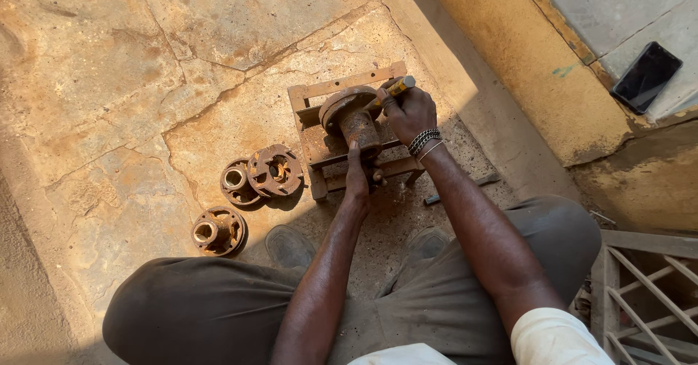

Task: The person sits on the ground and uses a yellow-handled scraper to remove rust and debris from a metal part clamped in a wooden jig. Several similar metal parts are visible nearby on the floor.

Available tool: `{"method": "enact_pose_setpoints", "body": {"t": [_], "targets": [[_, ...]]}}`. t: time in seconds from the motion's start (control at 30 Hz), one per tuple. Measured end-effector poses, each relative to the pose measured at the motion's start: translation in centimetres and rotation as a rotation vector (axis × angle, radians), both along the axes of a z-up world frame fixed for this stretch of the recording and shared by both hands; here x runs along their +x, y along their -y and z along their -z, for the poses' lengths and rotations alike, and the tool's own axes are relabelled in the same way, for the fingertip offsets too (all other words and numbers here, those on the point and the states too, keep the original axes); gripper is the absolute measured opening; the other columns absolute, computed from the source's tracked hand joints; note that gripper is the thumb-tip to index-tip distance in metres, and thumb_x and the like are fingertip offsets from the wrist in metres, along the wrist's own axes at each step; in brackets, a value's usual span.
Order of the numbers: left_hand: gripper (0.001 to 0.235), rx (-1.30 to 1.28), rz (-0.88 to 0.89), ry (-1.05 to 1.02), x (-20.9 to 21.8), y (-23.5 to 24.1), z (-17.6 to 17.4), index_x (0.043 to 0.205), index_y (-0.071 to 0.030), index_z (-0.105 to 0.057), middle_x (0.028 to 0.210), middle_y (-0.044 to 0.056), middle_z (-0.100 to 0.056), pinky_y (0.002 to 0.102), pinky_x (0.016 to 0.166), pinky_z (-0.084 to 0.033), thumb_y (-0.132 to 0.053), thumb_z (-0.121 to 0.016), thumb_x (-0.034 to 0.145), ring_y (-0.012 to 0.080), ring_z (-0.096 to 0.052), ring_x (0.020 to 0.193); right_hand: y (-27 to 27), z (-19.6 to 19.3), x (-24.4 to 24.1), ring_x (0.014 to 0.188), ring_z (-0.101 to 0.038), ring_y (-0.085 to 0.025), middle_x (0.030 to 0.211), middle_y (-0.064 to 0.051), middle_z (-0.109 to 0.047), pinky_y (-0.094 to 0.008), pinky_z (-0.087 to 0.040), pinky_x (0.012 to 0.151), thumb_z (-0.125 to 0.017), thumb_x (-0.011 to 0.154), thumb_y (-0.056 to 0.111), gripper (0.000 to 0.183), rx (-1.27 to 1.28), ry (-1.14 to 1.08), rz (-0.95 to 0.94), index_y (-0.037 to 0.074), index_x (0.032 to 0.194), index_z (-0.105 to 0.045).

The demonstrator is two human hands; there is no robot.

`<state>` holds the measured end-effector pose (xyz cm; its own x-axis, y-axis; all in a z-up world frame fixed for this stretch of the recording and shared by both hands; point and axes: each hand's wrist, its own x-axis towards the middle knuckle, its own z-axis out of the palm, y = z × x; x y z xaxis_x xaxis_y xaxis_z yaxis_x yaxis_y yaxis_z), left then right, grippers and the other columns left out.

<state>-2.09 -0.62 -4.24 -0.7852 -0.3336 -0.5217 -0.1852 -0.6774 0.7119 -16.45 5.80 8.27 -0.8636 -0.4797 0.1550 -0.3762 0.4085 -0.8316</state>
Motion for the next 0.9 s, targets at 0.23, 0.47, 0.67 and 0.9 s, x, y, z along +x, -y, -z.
{"method": "enact_pose_setpoints", "body": {"t": [0.23,0.47,0.67,0.9], "targets": [[0.087,0.003,0.024,0.062,0.4,0.2,0.4,0.131,-0.006,-0.062,0.086,0.001,-0.054,0.030,0.057,-0.054,-0.081,-0.043,0.090,0.0055,-0.051,0.063,0.0,0.5,0.5,0.077,-0.072,-0.019,0.085,-0.010,-0.075,-0.035,-0.057,0.067,-0.068,0.103,0.026,0.019,-0.091,-0.147,-0.021,0.009,0.111,-0.071],[0.084,-0.018,0.028,0.071,-0.2,0.6,0.7,0.120,-0.004,-0.063,0.083,0.002,-0.058,0.031,0.054,-0.056,-0.079,-0.053,0.086,0.0071,-0.053,0.060,-0.7,-1.9,1.4,0.079,-0.077,-0.020,0.085,-0.005,-0.076,-0.035,-0.062,0.071,-0.065,0.107,0.033,0.020,-0.207,-0.128,-0.042,0.014,0.112,-0.069],[0.082,-0.119,0.044,0.180,-0.7,0.5,1.2,0.102,0.002,-0.069,0.065,0.003,-0.053,0.032,0.049,-0.054,-0.077,-0.059,0.086,0.0124,-0.055,0.053,0.0,-3.6,2.5,0.070,-0.071,-0.021,0.077,-0.006,-0.075,-0.034,-0.054,0.059,-0.078,0.090,0.028,0.016,0.251,-0.381,-0.075,0.014,0.097,-0.078],[0.080,-0.274,0.036,0.232,-0.7,0.2,0.9,0.085,-0.002,-0.071,0.061,0.003,-0.059,0.033,0.049,-0.055,-0.081,-0.062,0.079,0.0135,-0.061,0.050,-0.9,-2.6,2.6,0.082,-0.073,-0.019,0.090,-0.008,-0.075,-0.033,-0.058,0.073,-0.070,0.105,0.026,0.018,-0.146,-0.310,-0.059,0.008,0.108,-0.072]]}}
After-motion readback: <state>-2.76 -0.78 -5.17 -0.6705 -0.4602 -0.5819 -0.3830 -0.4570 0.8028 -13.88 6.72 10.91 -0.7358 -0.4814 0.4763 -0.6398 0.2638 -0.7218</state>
